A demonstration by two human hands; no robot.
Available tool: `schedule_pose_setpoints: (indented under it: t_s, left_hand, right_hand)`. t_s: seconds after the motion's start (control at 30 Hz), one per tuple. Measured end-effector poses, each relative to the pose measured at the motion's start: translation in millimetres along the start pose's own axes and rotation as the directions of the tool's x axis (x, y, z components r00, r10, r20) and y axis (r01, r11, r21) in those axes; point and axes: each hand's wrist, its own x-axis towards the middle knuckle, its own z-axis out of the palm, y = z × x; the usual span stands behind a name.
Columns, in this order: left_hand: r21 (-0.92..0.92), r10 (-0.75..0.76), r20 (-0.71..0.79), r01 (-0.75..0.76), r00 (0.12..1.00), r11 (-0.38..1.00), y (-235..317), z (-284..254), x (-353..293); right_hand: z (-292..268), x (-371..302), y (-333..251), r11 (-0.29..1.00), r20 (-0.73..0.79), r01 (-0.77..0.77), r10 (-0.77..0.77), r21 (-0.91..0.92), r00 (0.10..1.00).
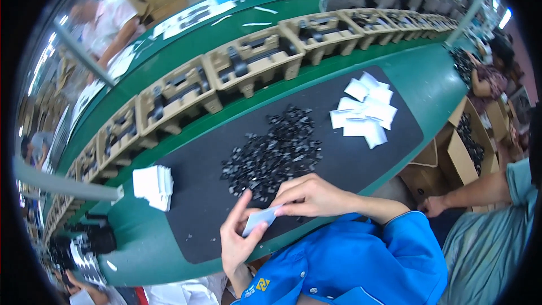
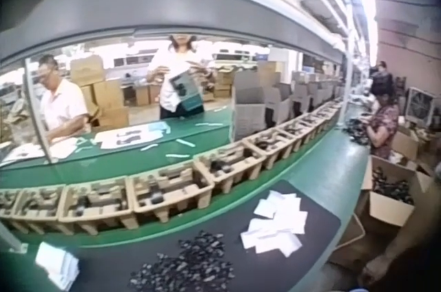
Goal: The person folds small white papers and sorts small black plastic parts by hand, placing them into cardboard boxes.
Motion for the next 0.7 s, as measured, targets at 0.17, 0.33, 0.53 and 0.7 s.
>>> schedule_pose_setpoints:
  t_s: [0.17,0.33,0.53,0.7]
  left_hand:
    - [-0.043,-0.289,0.222,0.305,0.931,0.951,-5.6,29.1,9.8]
    - [-0.222,-0.161,-0.136,0.129,0.978,0.967,-12.2,31.8,17.3]
    - [-0.135,-0.156,-0.219,0.129,0.963,0.982,6.2,34.6,16.7]
    - [-0.032,-0.040,-0.507,0.028,0.861,0.999,-6.0,9.3,9.8]
  right_hand:
    - [-27.5,-24.7,-1.6,0.976,0.002,0.053,-0.054,-0.213,0.999]
    - [-105.2,-42.9,5.0,0.923,-0.357,-0.169,0.037,-0.346,0.933]
    - [-110.8,-17.6,-2.4,0.875,-0.201,-0.051,-0.054,-0.481,0.978]
    - [-75.7,67.2,-4.6,0.793,0.126,0.172,-0.120,-0.585,0.985]
